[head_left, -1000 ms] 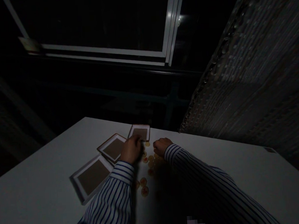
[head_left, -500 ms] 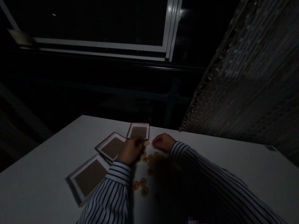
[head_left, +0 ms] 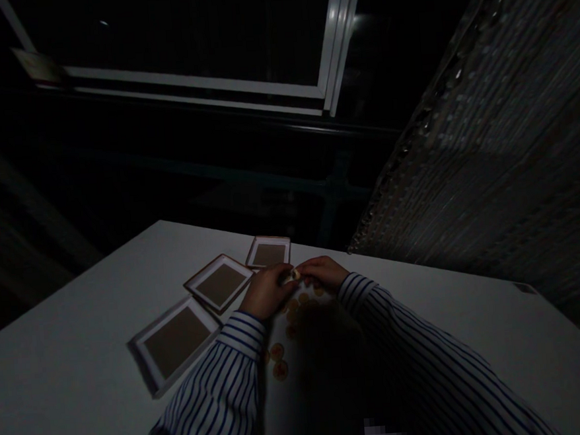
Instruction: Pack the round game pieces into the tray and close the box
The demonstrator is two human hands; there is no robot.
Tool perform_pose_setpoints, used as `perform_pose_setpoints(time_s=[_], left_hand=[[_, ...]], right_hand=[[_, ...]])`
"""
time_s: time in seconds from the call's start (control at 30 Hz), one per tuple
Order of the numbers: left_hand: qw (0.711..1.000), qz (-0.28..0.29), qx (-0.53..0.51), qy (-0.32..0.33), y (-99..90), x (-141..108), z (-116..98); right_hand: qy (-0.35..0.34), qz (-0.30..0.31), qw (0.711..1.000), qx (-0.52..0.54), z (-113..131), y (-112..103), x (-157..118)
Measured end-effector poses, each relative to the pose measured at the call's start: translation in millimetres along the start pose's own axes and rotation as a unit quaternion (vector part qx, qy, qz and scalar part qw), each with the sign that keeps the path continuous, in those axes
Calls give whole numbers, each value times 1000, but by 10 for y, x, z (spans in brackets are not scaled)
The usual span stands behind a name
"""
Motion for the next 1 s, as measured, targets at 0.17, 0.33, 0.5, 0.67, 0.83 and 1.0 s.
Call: perform_pose_setpoints(time_s=[0.17, 0.33, 0.5, 0.67, 0.83, 1.0], left_hand=[[1000, -7, -16, 3, -8, -6, -36], [999, 5, -36, 6, 19, -2, -40], [1000, 8, 0, -16, 45, -5, 0], [996, 24, 87, 1, 86, -16, -6], [983, 57, 176, 16, 201, -29, 12], [963, 77, 258, 25, 299, -38, 79]], right_hand=[[9, 9, 1000, 19, 12, 32, -26], [11, 14, 1000, 15, 38, 40, -57], [16, -27, 1000, 1, 46, -53, -94], [25, -46, 999, -6, 21, -183, -147], [26, -54, 998, -17, -9, -280, -207], [14, -60, 998, -31, -23, -317, -240]])
Point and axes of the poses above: each hand's wrist, its own x-axis towards the middle knuckle, its own y-axis out of the palm, z = x × y, the point moved 7 cm from there along x, towards the middle knuckle, and after that the axes turned 7 degrees about -x, right-handed, at the moved point
